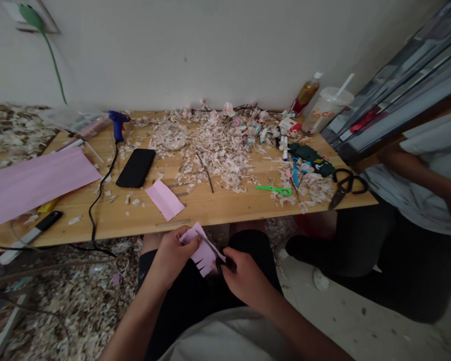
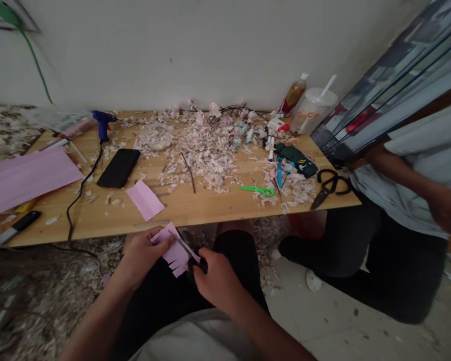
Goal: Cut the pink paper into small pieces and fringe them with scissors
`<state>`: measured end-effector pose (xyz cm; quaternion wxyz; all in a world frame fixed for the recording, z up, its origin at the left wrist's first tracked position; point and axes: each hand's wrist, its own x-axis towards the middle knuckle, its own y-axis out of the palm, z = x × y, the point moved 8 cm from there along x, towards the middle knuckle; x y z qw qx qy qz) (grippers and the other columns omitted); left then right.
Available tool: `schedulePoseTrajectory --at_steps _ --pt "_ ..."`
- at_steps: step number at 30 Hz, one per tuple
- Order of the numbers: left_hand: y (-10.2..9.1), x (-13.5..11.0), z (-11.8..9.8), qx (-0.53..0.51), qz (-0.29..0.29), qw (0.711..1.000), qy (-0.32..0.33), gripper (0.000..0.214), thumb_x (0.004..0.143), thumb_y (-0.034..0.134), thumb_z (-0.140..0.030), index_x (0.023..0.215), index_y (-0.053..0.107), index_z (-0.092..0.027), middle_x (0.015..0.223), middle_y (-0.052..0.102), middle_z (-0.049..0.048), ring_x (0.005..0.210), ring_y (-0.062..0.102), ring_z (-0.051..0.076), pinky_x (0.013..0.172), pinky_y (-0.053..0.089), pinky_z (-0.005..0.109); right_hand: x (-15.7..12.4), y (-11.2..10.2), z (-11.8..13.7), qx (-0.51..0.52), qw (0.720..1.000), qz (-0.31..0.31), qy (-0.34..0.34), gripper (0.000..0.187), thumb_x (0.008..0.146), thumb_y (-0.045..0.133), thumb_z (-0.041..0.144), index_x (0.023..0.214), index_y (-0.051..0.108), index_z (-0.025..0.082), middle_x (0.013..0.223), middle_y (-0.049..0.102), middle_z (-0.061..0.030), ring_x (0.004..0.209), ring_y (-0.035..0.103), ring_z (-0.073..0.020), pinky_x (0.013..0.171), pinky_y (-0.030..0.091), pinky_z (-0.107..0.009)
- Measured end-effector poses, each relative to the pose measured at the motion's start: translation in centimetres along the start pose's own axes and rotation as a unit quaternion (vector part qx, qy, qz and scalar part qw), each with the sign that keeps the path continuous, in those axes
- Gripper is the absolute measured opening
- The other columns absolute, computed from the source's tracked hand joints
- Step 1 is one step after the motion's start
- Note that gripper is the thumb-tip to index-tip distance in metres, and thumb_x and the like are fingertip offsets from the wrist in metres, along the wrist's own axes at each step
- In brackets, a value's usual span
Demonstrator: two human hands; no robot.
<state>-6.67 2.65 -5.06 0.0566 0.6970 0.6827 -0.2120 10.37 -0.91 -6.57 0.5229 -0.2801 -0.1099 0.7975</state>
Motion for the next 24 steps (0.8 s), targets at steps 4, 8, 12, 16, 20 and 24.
schedulePoseTrajectory --at_steps 4,8,12,16,20,24 --pt "0.2 0.0 0.2 -0.044 0.013 0.999 -0.013 0.031 0.072 0.07 -0.041 0.084 0.069 -0.012 0.069 0.066 0.0022 0.056 0.055 0.014 0.053 0.04 0.023 -0.1 -0.1 0.0 -0.01 1.0 0.002 0.004 0.008 0.083 0.054 0.015 0.077 0.059 0.018 0.074 0.064 -0.0018 0.07 0.058 -0.0133 0.062 0.036 -0.021" --pt "0.1 -0.1 0.2 -0.032 0.014 0.999 -0.016 0.03 0.072 0.069 -0.04 0.084 0.068 -0.012 0.069 0.066 0.0027 0.057 0.055 0.014 0.054 0.041 0.023 -0.1 0.1 -0.1 -0.002 1.0 0.008 0.008 0.007 0.085 0.055 0.019 0.08 0.061 0.018 0.077 0.066 -0.0032 0.071 0.059 -0.0139 0.061 0.038 -0.021" --pt "0.4 -0.1 -0.1 0.006 0.038 0.999 -0.001 0.027 0.075 0.067 -0.039 0.079 0.068 -0.012 0.065 0.063 0.0015 0.057 0.053 0.013 0.054 0.04 0.023 0.0 0.5 -0.2 0.029 1.0 0.012 0.001 0.009 0.084 0.055 0.017 0.086 0.064 0.018 0.082 0.068 -0.0031 0.076 0.062 -0.0145 0.065 0.04 -0.021" --pt "0.6 0.0 0.0 -0.013 0.052 0.999 -0.01 0.027 0.074 0.066 -0.04 0.074 0.065 -0.013 0.062 0.06 -0.0002 0.054 0.049 0.012 0.052 0.039 0.022 0.1 0.6 -0.3 0.018 1.0 0.008 0.012 0.007 0.083 0.057 0.016 0.084 0.064 0.018 0.08 0.069 -0.0038 0.074 0.062 -0.0148 0.066 0.042 -0.021" --pt "0.4 0.0 -0.5 -0.037 0.055 0.998 -0.008 0.029 0.073 0.068 -0.042 0.081 0.067 -0.014 0.068 0.063 0.0013 0.059 0.053 0.014 0.057 0.042 0.024 0.2 0.4 -0.1 0.017 1.0 0.005 0.014 0.011 0.085 0.056 0.018 0.088 0.067 0.019 0.084 0.071 -0.0052 0.077 0.063 -0.0165 0.069 0.043 -0.023" --pt "0.3 0.0 -1.3 -0.069 0.053 0.996 0.001 0.032 0.071 0.071 -0.045 0.08 0.066 -0.015 0.068 0.062 0.0005 0.061 0.053 0.014 0.057 0.042 0.023 0.2 0.2 -0.1 0.033 0.999 0.007 0.018 0.009 0.084 0.057 0.019 0.087 0.065 0.018 0.085 0.071 -0.006 0.078 0.064 -0.0175 0.069 0.044 -0.024"
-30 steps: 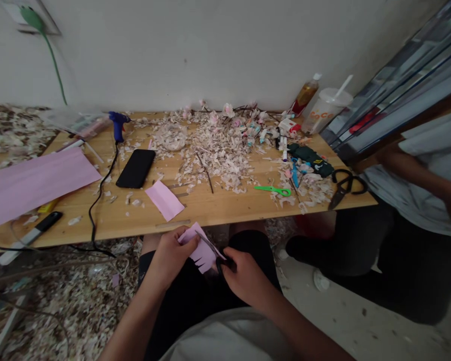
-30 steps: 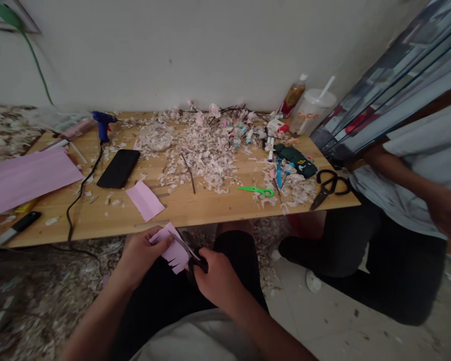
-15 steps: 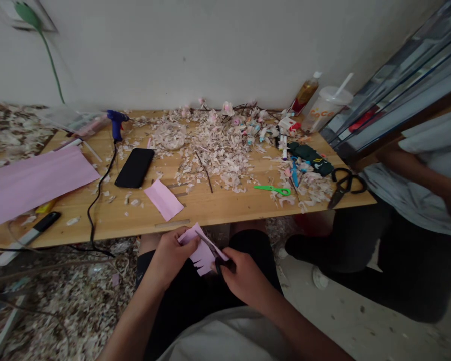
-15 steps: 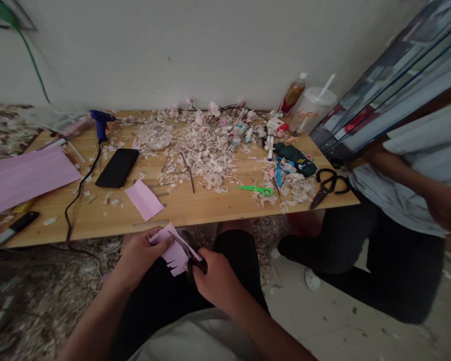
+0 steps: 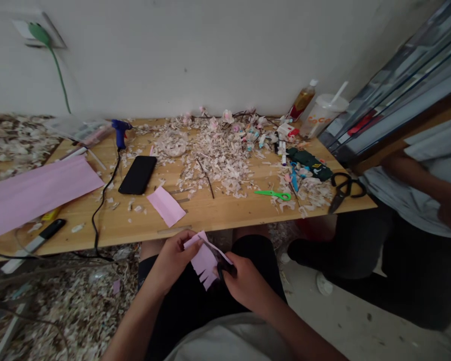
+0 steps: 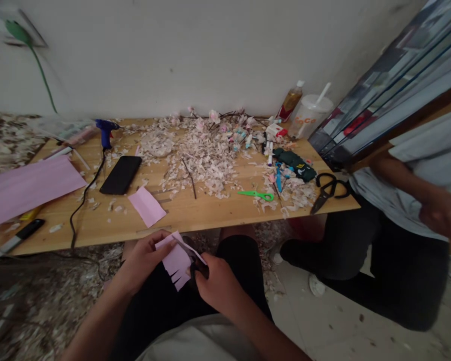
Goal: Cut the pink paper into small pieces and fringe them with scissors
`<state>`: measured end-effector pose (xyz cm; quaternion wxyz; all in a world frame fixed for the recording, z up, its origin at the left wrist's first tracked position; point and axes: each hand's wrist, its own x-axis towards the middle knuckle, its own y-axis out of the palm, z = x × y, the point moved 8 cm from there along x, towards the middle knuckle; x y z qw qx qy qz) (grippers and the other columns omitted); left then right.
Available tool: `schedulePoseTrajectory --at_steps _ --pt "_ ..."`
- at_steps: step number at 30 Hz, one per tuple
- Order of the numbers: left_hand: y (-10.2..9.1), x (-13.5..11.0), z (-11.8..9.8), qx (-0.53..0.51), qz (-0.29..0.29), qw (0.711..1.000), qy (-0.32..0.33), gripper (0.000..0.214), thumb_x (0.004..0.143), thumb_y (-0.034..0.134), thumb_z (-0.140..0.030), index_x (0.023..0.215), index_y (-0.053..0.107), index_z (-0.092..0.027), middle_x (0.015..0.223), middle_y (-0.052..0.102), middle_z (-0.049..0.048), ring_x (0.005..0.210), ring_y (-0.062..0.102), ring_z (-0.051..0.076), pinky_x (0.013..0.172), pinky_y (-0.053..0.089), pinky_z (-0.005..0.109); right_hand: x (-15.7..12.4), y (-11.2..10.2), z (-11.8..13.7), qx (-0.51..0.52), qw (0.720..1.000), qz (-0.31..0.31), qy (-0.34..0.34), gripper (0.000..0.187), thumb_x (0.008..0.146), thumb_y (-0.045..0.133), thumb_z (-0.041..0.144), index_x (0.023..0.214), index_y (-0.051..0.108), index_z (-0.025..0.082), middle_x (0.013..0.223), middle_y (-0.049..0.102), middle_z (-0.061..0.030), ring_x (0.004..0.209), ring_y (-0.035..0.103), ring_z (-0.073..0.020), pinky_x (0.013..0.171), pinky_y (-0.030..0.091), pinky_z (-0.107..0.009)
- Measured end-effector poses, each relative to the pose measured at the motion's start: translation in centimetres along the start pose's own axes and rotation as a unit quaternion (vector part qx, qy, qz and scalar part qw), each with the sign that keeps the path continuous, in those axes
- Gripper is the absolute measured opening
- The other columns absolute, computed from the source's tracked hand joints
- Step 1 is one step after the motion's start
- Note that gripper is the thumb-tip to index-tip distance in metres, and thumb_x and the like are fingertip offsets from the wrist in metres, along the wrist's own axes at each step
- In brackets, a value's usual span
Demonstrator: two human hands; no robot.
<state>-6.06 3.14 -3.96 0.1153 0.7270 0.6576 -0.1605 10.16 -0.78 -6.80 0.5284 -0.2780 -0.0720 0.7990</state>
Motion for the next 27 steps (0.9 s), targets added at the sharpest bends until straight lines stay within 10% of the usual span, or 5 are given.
schedulePoseTrajectory --at_steps 27 --pt "0.2 -0.2 2.9 -0.084 -0.082 0.993 0.001 0.028 0.068 0.076 -0.036 0.083 0.065 -0.015 0.069 0.063 -0.0018 0.061 0.055 0.012 0.057 0.041 0.021 -0.6 1.6 -1.1 0.089 0.996 -0.007 0.0 0.014 0.083 0.058 0.022 0.093 0.065 0.018 0.083 0.069 -0.0046 0.074 0.062 -0.0165 0.074 0.049 -0.025"
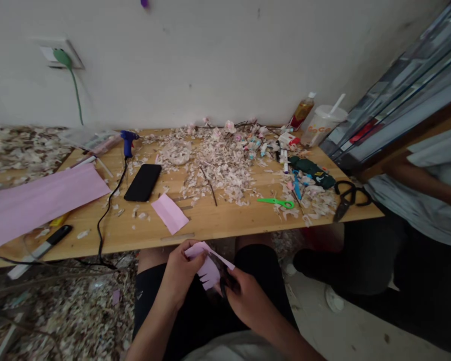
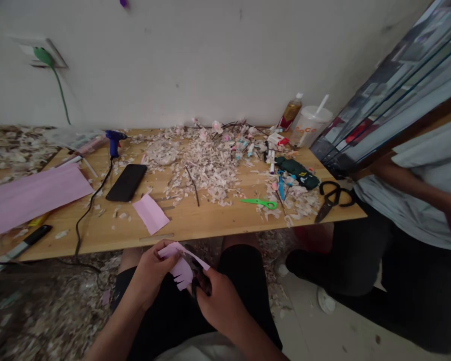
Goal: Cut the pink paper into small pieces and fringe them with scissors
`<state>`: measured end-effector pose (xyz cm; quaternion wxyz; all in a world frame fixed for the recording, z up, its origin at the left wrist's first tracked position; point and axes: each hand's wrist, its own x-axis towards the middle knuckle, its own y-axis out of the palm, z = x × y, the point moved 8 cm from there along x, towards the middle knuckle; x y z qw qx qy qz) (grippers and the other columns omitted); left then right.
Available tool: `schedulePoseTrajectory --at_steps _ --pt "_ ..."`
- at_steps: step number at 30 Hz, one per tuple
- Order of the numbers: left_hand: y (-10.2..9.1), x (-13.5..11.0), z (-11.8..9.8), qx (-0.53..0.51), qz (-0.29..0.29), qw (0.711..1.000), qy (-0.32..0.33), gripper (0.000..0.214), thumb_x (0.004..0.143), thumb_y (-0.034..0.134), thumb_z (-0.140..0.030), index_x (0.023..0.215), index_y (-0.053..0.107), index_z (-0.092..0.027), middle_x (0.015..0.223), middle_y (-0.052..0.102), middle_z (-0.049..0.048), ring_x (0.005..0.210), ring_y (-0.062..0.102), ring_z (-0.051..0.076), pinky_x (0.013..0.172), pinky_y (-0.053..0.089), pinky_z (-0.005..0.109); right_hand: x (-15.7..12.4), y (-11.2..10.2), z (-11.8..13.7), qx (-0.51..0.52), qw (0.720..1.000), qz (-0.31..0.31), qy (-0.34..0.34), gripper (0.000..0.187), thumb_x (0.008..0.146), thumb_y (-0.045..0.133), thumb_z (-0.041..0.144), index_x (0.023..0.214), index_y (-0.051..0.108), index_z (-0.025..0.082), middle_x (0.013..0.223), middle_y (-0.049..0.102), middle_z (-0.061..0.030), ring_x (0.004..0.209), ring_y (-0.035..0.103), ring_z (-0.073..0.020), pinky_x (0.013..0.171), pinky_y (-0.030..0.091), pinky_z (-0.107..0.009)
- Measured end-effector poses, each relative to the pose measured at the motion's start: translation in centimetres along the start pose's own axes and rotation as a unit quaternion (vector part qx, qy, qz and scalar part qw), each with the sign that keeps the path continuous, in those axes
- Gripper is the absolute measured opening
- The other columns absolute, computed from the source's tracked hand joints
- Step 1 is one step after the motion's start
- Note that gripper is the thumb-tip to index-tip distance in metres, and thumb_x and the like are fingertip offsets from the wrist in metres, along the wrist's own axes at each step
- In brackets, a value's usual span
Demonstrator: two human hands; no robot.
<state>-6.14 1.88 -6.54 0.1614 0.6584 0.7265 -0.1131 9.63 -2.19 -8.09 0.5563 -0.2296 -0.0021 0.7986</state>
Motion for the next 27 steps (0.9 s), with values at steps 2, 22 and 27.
schedulePoseTrajectory --at_steps 2,22,27 --pt "0.0 0.0 0.4 -0.02 0.008 1.0 0.0 0.028 0.072 0.073 -0.037 0.088 0.066 -0.015 0.073 0.065 -0.0009 0.064 0.057 0.013 0.06 0.043 0.022 0.0 0.0 0.0 0.003 1.0 -0.006 0.001 0.014 0.083 0.058 0.021 0.094 0.066 0.018 0.086 0.07 -0.0053 0.078 0.064 -0.0173 0.076 0.049 -0.025" --pt "-0.2 0.3 2.2 -0.043 -0.01 0.998 -0.045 0.037 0.068 0.077 -0.046 0.072 0.062 -0.012 0.06 0.058 -0.001 0.054 0.048 0.011 0.053 0.04 0.022 0.6 -0.4 -0.1 -0.082 0.996 -0.02 0.017 0.026 0.082 0.055 0.022 0.103 0.07 0.018 0.097 0.073 -0.0089 0.092 0.068 -0.0224 0.084 0.049 -0.029" --pt "-0.3 0.4 1.7 -0.053 -0.024 0.998 -0.039 0.037 0.067 0.076 -0.046 0.077 0.063 -0.012 0.062 0.06 0.0001 0.055 0.05 0.012 0.055 0.041 0.023 0.5 -0.3 0.1 -0.067 0.998 -0.016 0.012 0.029 0.081 0.057 0.022 0.107 0.068 0.018 0.099 0.073 -0.0088 0.092 0.068 -0.0219 0.082 0.049 -0.028"
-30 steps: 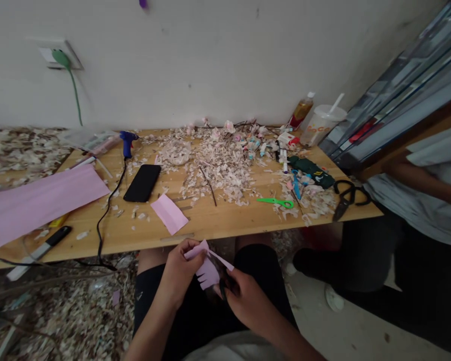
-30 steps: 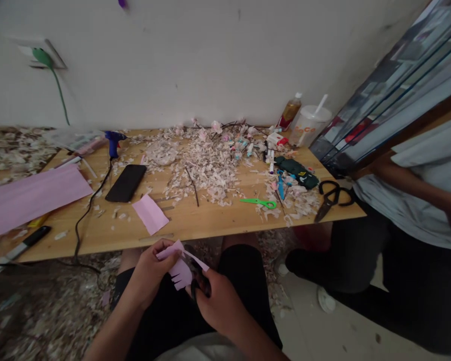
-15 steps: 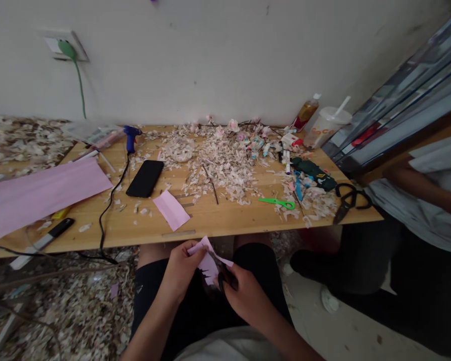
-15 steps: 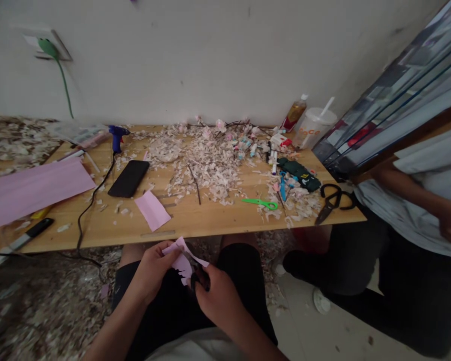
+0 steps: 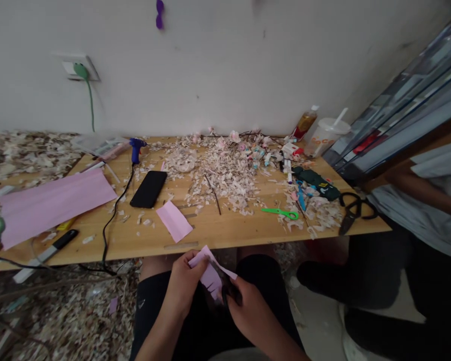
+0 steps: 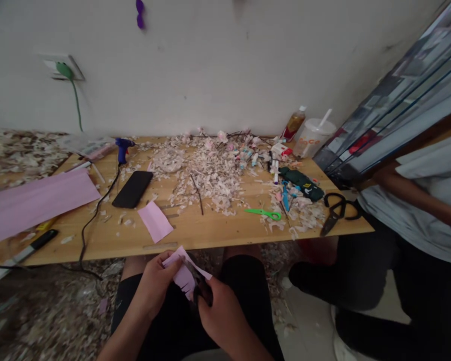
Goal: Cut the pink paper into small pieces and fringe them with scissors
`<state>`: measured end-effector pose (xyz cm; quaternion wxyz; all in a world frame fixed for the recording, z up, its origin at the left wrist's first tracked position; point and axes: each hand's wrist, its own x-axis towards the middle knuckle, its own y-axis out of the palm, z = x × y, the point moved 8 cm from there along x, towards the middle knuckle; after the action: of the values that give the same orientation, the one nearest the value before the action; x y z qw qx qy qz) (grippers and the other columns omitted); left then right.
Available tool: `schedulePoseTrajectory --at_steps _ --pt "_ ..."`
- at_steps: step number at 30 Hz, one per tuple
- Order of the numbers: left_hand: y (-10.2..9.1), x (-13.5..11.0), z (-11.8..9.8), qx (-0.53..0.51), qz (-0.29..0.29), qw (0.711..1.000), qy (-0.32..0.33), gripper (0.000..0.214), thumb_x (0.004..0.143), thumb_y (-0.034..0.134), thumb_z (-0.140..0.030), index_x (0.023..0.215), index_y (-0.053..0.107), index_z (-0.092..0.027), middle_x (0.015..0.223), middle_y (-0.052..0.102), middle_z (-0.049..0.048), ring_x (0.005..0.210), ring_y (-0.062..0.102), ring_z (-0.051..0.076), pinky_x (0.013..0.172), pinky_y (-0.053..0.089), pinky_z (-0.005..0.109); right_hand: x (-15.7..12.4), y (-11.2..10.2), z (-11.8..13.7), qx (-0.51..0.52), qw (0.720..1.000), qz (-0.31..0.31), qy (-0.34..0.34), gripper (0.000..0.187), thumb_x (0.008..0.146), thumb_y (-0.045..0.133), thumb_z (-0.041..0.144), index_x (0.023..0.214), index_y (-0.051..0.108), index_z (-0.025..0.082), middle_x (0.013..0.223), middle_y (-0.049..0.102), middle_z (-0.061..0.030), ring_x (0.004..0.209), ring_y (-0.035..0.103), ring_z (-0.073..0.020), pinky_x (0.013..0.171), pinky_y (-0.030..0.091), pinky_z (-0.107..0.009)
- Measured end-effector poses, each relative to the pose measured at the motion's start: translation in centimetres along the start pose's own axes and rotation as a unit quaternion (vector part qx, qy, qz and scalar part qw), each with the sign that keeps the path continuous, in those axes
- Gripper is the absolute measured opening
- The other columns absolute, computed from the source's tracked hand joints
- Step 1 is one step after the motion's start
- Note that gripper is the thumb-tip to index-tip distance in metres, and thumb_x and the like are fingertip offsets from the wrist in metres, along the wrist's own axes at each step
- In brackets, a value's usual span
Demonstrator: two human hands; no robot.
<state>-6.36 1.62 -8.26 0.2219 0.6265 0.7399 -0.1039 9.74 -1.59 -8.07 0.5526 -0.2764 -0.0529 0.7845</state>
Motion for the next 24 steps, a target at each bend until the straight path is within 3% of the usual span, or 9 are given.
schedulePoseTrajectory --at_steps 7,24 --pt "-0.5 0.5 -0.6 0.076 -0.016 0.997 0.031 0.031 0.067 0.074 -0.041 0.07 0.065 -0.012 0.059 0.056 -0.0012 0.054 0.044 0.01 0.051 0.034 0.021 0.2 0.3 -0.6 0.008 1.0 0.007 0.003 0.025 0.084 0.057 0.027 0.102 0.072 0.019 0.096 0.074 -0.01 0.088 0.068 -0.023 0.078 0.049 -0.029" --pt "-0.2 0.9 0.2 0.056 0.014 0.998 0.007 0.033 0.066 0.075 -0.043 0.071 0.062 -0.013 0.061 0.055 -0.0013 0.055 0.045 0.01 0.053 0.035 0.021 0.5 0.0 -0.3 0.002 1.0 -0.009 0.0 0.028 0.083 0.056 0.023 0.106 0.071 0.018 0.1 0.073 -0.0109 0.095 0.068 -0.0238 0.085 0.05 -0.031"
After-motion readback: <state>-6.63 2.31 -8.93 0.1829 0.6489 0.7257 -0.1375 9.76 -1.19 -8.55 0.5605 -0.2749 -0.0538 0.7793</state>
